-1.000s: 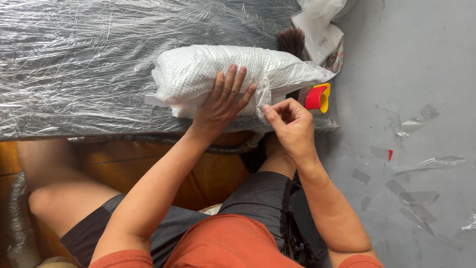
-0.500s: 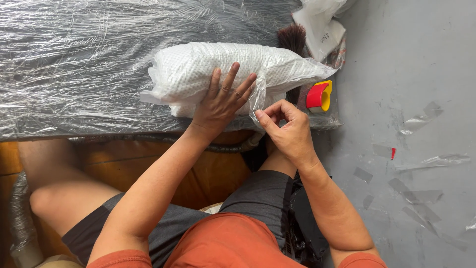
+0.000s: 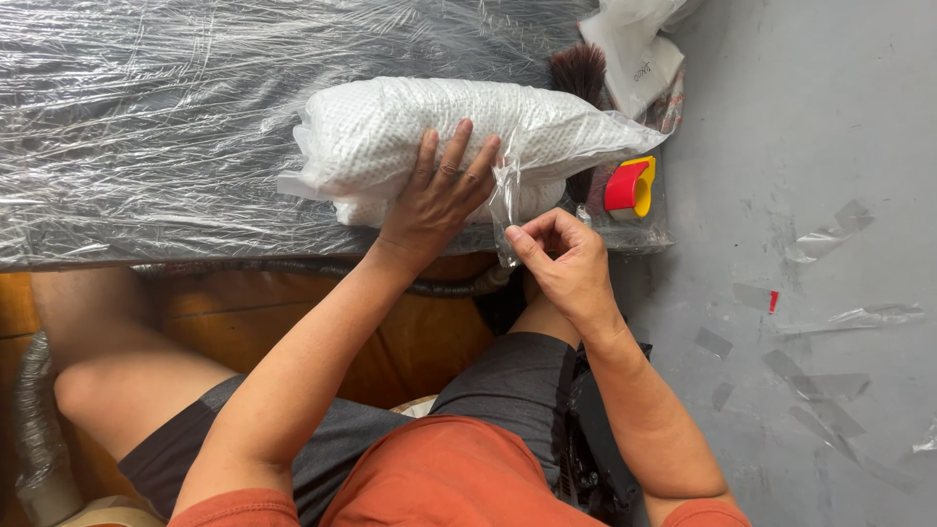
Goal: The person uses a vacuum cleaner hose to remove air from a plastic bag containing a white pillow, then seals the bag by hand with tape and rolls it up.
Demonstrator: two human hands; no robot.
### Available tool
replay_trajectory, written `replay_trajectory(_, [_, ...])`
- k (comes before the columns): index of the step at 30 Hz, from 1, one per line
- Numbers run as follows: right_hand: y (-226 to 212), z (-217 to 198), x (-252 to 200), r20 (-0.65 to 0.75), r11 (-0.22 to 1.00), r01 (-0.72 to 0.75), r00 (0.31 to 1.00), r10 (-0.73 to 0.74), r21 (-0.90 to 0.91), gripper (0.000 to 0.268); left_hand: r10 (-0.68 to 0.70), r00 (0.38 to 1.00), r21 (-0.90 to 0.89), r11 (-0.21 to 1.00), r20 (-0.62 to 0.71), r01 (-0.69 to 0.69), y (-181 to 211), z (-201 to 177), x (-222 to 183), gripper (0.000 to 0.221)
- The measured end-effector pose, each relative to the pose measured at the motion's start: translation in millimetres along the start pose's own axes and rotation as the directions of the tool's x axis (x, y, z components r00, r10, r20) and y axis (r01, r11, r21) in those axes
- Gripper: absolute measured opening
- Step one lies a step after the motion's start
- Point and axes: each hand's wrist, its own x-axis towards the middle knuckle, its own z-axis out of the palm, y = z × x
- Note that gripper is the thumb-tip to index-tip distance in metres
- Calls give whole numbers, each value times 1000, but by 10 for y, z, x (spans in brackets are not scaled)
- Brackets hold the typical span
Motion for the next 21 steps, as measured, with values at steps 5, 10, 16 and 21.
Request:
replay_trajectory(5, [329,-35,-18,-23,965,-114,992,123,235,14,-12,1000,8,1000,15,11,0,-9,0,54])
replay_trajectory(10, [496,3,-257,160,669,-347,932,326,658,18,-7,1000,16,1000,11,7,-18,-46,7,51])
replay_trajectory(16, [371,-73,-402,281,448,-475,856,433,758,28,19,1000,18,1000,20,-19,-24,-55,-6,52])
replay_trajectory(21, [533,-236,-425,333,464,-542,824,458,701,27,12,1000,31,999,29,-12,-31,-69,4,54])
